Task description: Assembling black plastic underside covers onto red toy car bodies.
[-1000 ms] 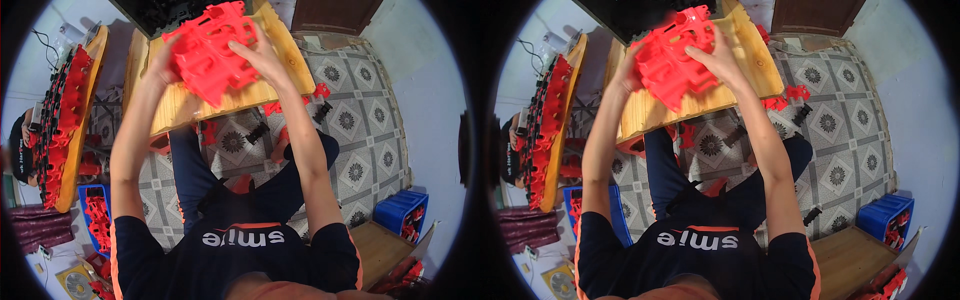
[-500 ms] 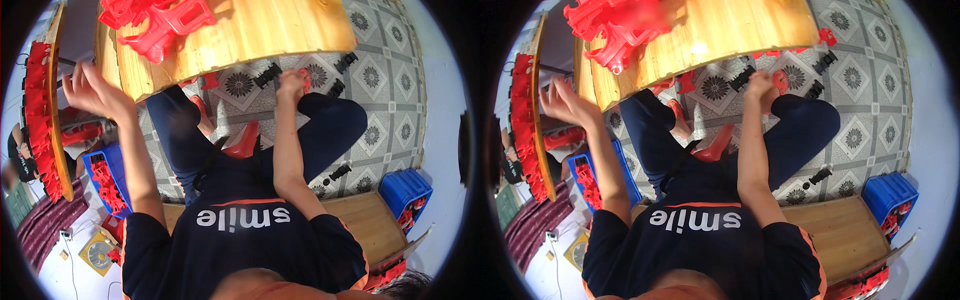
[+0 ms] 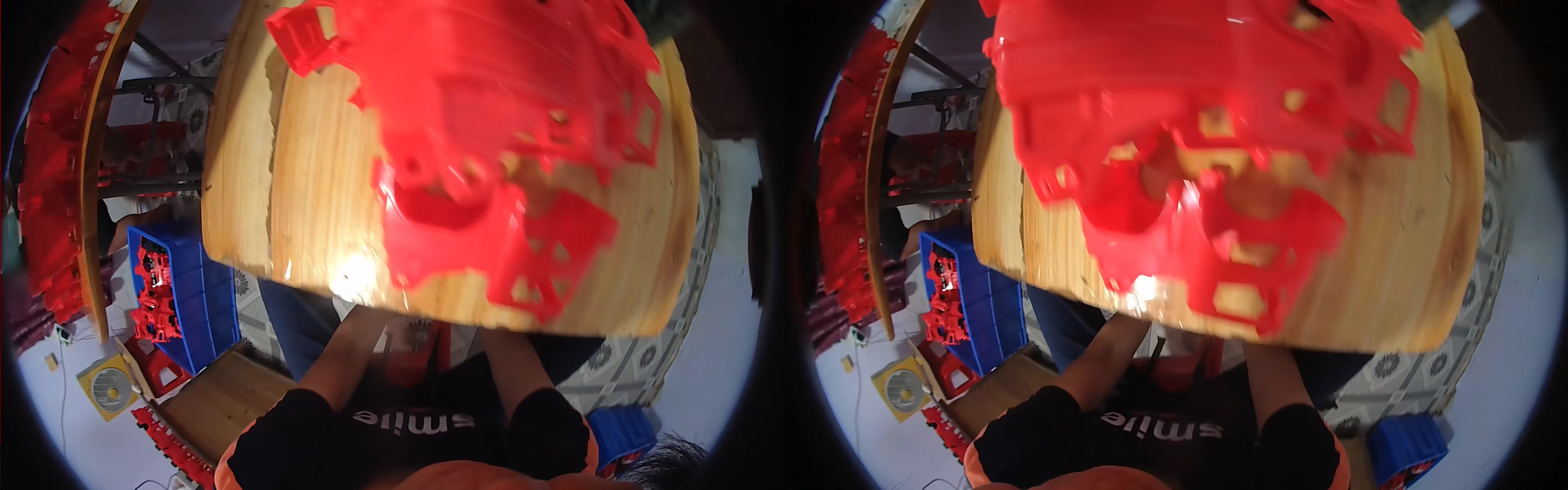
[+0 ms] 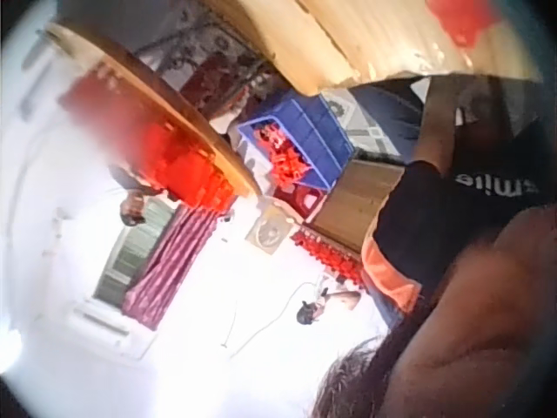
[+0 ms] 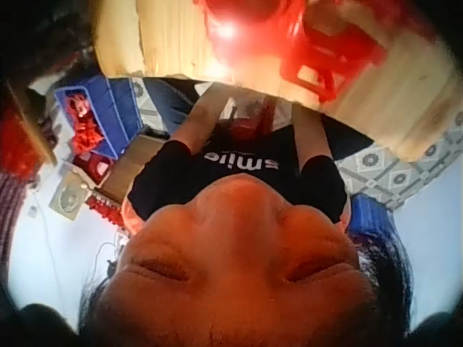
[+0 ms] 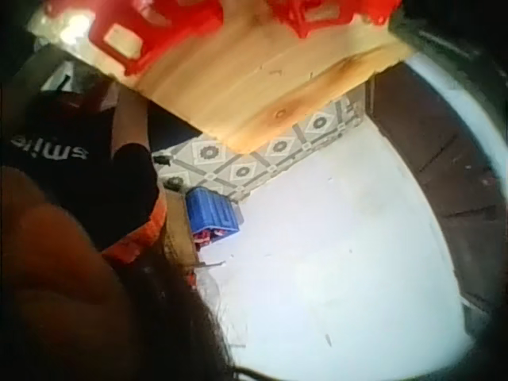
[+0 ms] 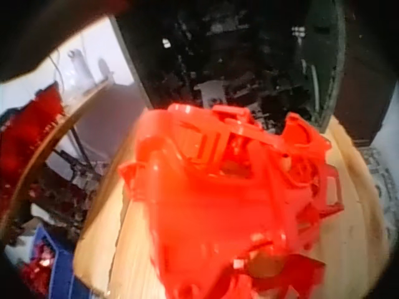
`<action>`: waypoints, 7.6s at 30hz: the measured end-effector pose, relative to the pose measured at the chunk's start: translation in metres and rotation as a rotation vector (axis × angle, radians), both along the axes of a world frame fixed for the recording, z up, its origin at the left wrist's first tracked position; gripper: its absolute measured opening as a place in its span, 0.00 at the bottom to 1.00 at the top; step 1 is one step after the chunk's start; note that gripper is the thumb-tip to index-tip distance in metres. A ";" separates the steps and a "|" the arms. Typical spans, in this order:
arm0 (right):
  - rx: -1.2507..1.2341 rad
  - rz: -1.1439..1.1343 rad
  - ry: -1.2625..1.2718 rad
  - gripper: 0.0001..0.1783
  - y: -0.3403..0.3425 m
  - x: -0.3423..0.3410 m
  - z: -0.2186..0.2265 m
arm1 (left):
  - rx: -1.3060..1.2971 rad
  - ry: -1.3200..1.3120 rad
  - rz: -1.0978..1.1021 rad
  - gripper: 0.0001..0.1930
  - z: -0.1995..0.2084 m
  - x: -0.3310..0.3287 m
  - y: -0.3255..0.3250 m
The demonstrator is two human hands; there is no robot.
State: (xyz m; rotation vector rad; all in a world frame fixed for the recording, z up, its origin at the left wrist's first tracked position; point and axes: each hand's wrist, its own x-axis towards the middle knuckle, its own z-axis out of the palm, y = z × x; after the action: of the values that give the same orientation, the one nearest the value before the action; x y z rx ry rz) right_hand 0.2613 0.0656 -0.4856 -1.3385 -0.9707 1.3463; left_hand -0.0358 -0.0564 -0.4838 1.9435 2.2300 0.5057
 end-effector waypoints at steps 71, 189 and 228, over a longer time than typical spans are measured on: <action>0.600 0.412 -0.576 0.14 0.048 -0.042 0.572 | 0.537 -0.791 0.146 0.41 0.502 0.044 0.045; 1.403 1.063 -0.448 0.23 -0.060 -0.122 0.538 | 0.401 -1.827 0.039 0.56 0.496 0.016 -0.045; 1.536 1.403 -0.259 0.28 -0.112 -0.329 0.708 | 1.987 -0.867 0.780 0.16 0.631 -0.342 -0.347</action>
State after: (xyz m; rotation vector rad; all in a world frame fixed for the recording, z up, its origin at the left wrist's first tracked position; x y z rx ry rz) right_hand -0.0672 -0.0461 0.2224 0.5645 -2.5354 0.6734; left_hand -0.3783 -0.4035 0.1474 0.1208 1.3295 3.4553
